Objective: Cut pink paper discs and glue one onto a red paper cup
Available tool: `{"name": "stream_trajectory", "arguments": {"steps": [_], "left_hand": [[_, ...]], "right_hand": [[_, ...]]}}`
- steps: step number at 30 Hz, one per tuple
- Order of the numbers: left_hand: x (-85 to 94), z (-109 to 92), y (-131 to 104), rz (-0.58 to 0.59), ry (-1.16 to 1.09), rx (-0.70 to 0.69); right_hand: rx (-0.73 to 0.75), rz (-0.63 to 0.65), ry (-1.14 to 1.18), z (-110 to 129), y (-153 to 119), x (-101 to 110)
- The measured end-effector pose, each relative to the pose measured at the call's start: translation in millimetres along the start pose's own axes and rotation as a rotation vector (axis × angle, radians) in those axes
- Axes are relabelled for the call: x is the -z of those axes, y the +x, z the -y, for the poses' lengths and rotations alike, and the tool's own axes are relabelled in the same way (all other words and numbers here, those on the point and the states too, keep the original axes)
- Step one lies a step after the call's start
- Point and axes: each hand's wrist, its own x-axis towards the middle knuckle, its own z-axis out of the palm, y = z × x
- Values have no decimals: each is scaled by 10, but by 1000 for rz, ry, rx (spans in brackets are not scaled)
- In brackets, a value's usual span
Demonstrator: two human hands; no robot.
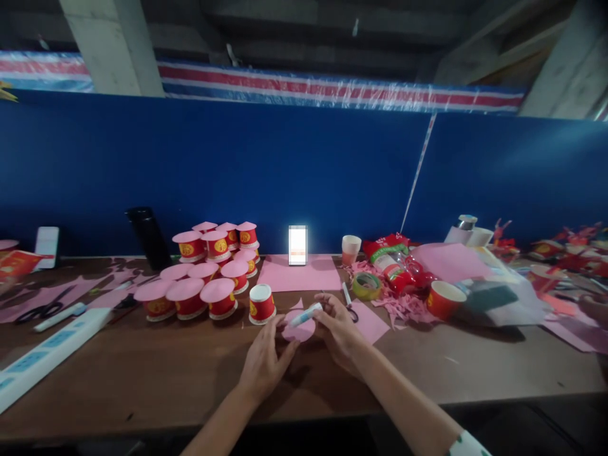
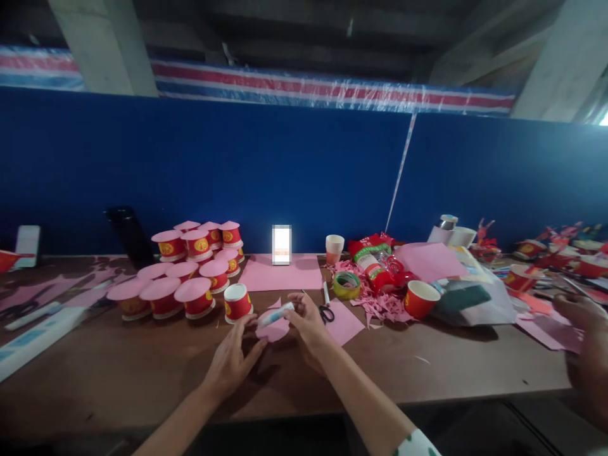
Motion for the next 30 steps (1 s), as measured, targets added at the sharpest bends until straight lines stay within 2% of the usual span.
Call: {"name": "stream_trajectory", "arguments": {"steps": [3, 7, 11, 16, 19, 22, 24, 27, 30], "left_hand": [[-5, 17, 18, 18, -41, 23], [-9, 26, 31, 67, -28, -31], [-2, 5, 28, 64, -16, -63], [23, -65, 22, 93, 35, -96], [67, -116, 27, 144, 37, -109], [152, -194, 20, 185, 3, -117], [220, -265, -9, 215, -75, -71], [301, -380, -95, 173, -245, 48], [336, -475, -199, 157, -326, 112]], "right_hand": [[32, 41, -74, 30, -113, -154], [22, 109, -112, 70, -248, -278], [-13, 108, -140, 24, -255, -272], [15, 124, -166, -1, -276, -240], [-20, 165, -110, 42, -364, -260], [-91, 136, -22, 102, -461, -260], [-104, 83, -10, 141, -516, -233], [-121, 27, -6, 192, -600, -170], [-163, 21, 33, 231, -709, -124]]}}
